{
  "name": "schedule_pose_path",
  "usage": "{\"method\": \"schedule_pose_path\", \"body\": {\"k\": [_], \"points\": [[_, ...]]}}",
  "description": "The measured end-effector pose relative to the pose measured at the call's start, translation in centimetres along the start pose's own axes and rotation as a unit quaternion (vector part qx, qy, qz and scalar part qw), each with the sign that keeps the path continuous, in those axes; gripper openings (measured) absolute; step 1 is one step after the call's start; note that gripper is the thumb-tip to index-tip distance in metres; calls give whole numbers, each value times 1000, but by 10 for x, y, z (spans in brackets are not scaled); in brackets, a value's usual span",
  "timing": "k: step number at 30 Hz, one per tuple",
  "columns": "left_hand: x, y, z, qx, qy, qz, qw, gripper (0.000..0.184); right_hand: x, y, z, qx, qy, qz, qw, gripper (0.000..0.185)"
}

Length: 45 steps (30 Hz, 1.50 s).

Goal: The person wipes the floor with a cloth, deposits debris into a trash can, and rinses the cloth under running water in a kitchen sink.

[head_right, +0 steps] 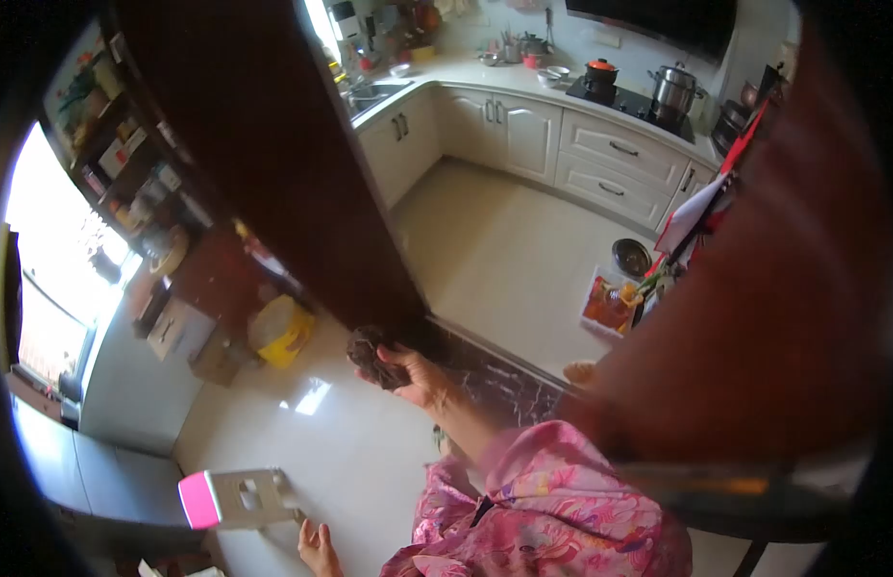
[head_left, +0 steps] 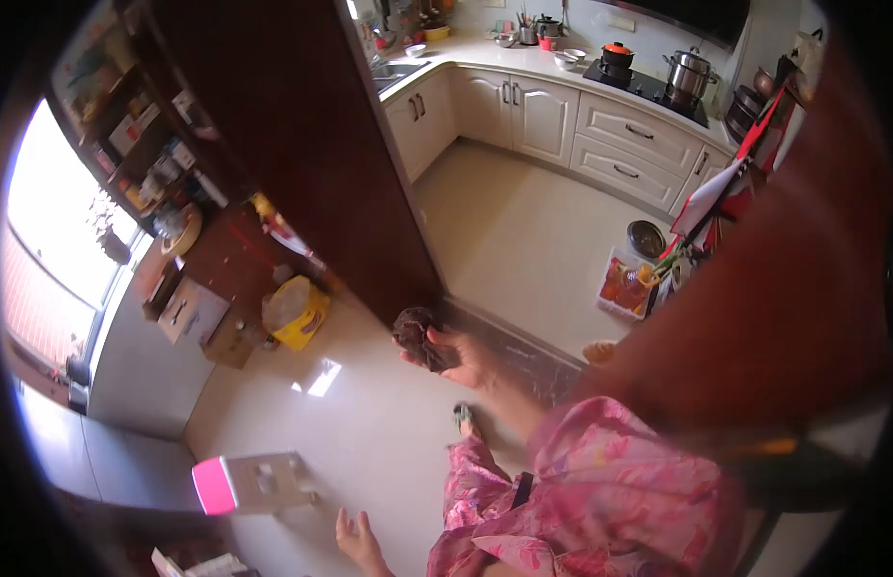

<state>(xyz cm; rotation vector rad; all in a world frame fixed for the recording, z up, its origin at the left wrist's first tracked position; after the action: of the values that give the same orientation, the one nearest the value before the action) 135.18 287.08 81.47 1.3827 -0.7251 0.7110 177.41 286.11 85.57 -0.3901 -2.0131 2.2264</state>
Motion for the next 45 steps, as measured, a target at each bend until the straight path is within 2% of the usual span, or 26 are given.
{"method": "schedule_pose_path", "body": {"k": [3, 5, 9, 11, 13, 15, 17, 20, 23, 27, 29, 37, 41, 45], "points": [[48, -76, -87, -18, -4, 44, 999, 47, -64, 19, -65, 18, 33, 16, 999, 44], [100, -145, -154, -56, -7, 1, 998, 49, -120, 22, -103, 12, 53, 40, 998, 47], [288, -296, -237, -164, -169, 31, 971, 41, -230, 33, -140, 77, 118, 44, 989, 45], [390, -377, -248, -225, -280, 17, 933, 39, -287, 42, -147, 142, 155, 21, 977, 44], [482, -452, -245, -274, -365, 34, 889, 36, -349, 49, -163, 128, 210, 19, 969, 43], [542, -525, -242, -318, -404, 97, 853, 34, -406, 66, -179, 134, 248, 25, 959, 44], [601, -587, -234, -334, -449, 103, 822, 36, -464, 84, -203, 134, 255, 13, 957, 45], [664, -675, -234, -321, -484, 87, 809, 34, -543, 101, -251, 131, 238, 4, 962, 44], [708, -753, -269, -296, -451, 71, 839, 32, -629, 91, -316, 123, 217, 8, 968, 42], [778, -805, -339, -237, -437, 63, 865, 31, -703, 68, -432, 118, 138, 28, 983, 40], [802, -824, -389, -193, -406, 76, 890, 31, -720, 60, -493, 106, 78, 36, 991, 39], [853, -897, -608, -24, -327, 86, 941, 22, -759, 46, -752, 76, -37, 75, 994, 33], [884, -932, -731, 13, -300, 88, 950, 18, -781, 31, -879, 96, -67, 120, 986, 32], [920, -967, -836, 36, -286, 61, 956, 6, -806, 15, -991, 117, -112, 138, 977, 32]]}}
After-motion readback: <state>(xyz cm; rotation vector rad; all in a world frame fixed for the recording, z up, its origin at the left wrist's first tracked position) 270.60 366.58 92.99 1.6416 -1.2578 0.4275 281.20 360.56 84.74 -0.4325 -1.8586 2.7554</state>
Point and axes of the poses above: each hand's wrist, its own z-axis away from the middle knuckle, its own y-axis out of the back of the hand, x = y × z, the point moved 10 cm from there along -z, towards the middle knuckle, and after that the axes turned 1 degree about y, right-handed, at the moved point
